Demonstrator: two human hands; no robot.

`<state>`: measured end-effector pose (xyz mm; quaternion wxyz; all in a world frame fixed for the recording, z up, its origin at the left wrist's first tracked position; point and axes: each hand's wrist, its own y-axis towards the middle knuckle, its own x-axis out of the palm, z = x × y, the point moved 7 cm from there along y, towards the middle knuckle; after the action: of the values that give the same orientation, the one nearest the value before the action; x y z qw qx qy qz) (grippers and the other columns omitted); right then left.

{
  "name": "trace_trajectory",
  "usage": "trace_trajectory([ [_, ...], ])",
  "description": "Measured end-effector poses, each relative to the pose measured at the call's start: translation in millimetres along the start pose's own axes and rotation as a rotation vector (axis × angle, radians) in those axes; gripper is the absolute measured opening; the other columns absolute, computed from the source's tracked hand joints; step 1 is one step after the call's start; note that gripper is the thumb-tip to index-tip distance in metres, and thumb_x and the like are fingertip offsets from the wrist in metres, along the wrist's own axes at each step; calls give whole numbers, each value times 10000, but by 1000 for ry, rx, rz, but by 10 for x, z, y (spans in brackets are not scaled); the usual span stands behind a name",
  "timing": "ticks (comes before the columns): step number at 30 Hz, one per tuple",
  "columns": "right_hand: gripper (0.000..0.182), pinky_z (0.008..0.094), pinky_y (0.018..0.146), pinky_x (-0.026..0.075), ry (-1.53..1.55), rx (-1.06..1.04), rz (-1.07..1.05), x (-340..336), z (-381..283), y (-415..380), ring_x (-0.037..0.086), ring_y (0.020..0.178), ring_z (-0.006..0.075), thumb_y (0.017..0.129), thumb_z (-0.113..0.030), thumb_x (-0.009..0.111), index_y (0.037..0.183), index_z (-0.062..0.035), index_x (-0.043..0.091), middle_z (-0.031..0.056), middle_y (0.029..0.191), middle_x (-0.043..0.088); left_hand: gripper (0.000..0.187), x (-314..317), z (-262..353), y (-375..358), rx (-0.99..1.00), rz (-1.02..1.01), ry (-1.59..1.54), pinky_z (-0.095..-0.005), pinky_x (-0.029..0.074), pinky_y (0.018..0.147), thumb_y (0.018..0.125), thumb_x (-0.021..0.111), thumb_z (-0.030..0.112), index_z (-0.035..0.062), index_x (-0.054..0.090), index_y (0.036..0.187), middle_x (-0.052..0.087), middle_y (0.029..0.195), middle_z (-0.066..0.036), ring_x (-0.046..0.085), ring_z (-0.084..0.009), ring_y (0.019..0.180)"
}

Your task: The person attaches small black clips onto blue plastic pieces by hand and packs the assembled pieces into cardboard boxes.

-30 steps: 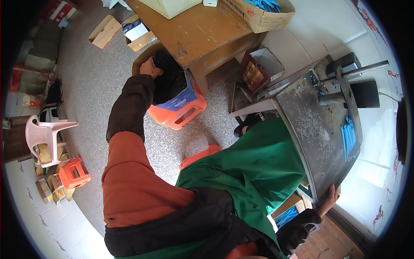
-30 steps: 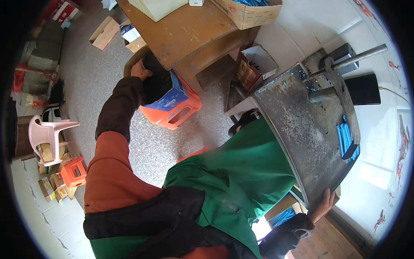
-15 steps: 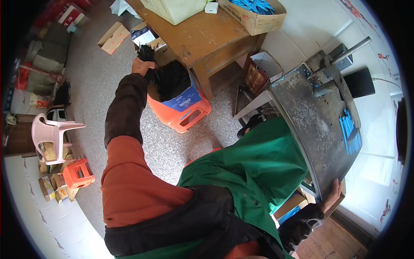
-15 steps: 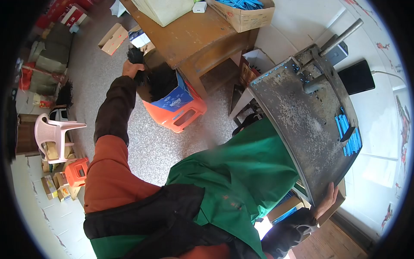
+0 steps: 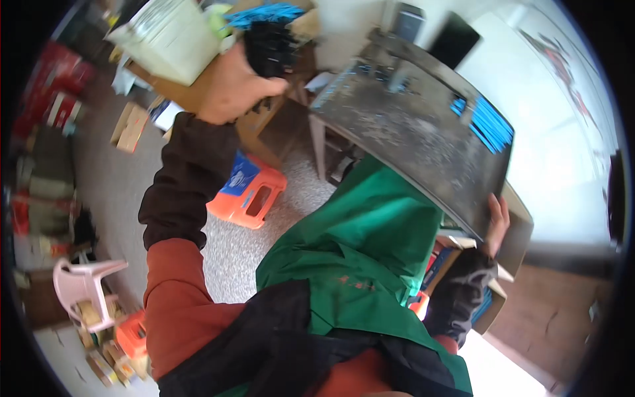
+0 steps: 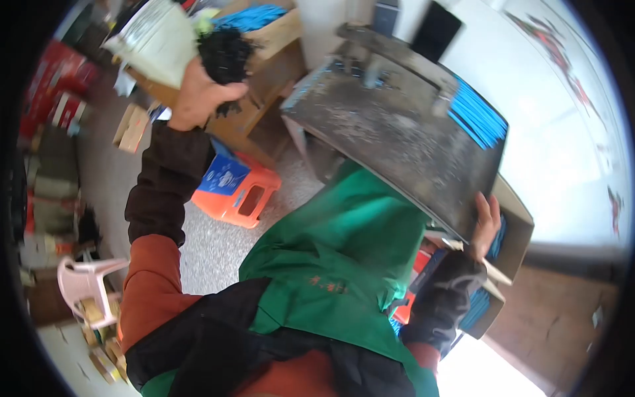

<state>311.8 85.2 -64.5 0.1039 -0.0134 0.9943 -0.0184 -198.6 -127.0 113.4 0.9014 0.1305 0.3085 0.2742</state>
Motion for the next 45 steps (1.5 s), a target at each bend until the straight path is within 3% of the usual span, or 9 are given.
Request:
trace_trajectory([
  [4, 462, 278, 915, 387, 138, 51, 157, 117, -201, -202, 543, 1033, 197, 847, -222, 601, 1214, 47, 521, 121, 1126, 588, 473, 1233, 625, 291, 371, -274, 298, -404, 471, 633, 605, 664, 25, 15, 492, 1046, 582, 707, -171, 594, -366, 713],
  [8, 380, 249, 791, 424, 247, -9, -81, 219, -280, -142, 572, 874, 138, 838, -187, 612, 1142, 33, 552, 84, 984, 632, 361, 2076, 387, 257, 689, -346, 587, -437, 451, 635, 630, 581, -28, 51, 484, 969, 590, 729, -120, 595, -337, 715],
  [16, 458, 279, 742, 454, -102, -129, -127, 213, -473, -63, 589, 812, 165, 813, -215, 653, 1172, 29, 509, 134, 967, 633, 786, 2123, 172, 133, 456, -793, 630, -416, 267, 1034, 568, 627, 36, 33, 374, 1312, 423, 1287, -146, 353, -311, 1252],
  [20, 487, 373, 809, 459, -676, -716, 323, 165, -1192, -345, 575, 912, 328, 753, -216, 716, 1155, -12, 533, 177, 1046, 589, 900, 1962, 234, 163, 369, -767, 665, -475, 183, 1092, 583, 754, 201, 41, 330, 1361, 385, 1355, -152, 312, -307, 1297],
  [25, 488, 431, 888, 435, -708, -980, -151, 1153, -1412, -568, 495, 1081, 347, 729, -209, 704, 1154, -31, 545, 172, 1117, 553, 807, 1928, 260, 62, 557, -605, 587, -482, 247, 1059, 693, 721, 408, 18, 398, 1321, 431, 1306, -179, 388, -357, 1224],
  [29, 521, 451, 888, 437, -812, -824, -464, 1855, -1407, -377, 493, 1069, 360, 702, -144, 634, 1196, -29, 515, 220, 1126, 526, 727, 1988, 290, 48, 568, -582, 554, -441, 302, 1020, 774, 669, 356, 10, 374, 1340, 424, 1300, -236, 392, -396, 1198],
  [37, 586, 458, 832, 432, -988, -695, -379, 2567, -1218, -84, 601, 892, 319, 644, -195, 669, 1193, -55, 520, 140, 878, 638, 685, 2009, 40, 112, 442, -688, 541, -468, 299, 999, 823, 616, 301, 12, 323, 1371, 344, 1338, -240, 338, -417, 1227],
  [41, 454, 441, 805, 469, -378, -295, -19, 2572, -1132, -79, 618, 910, 316, 601, -190, 707, 1022, -49, 614, 140, 914, 643, 657, 1903, 16, 168, 416, -748, 637, -484, 281, 1014, 842, 598, 287, 28, 321, 1379, 327, 1373, -240, 314, -420, 1255],
  [45, 396, 428, 769, 506, -672, -702, -329, 2519, -1347, -231, 615, 945, 328, 567, -213, 743, 904, -28, 651, 153, 912, 640, 618, 1910, 79, 135, 472, -739, 713, -475, 282, 1012, 844, 595, 255, 30, 342, 1361, 342, 1364, -233, 320, -412, 1253],
])
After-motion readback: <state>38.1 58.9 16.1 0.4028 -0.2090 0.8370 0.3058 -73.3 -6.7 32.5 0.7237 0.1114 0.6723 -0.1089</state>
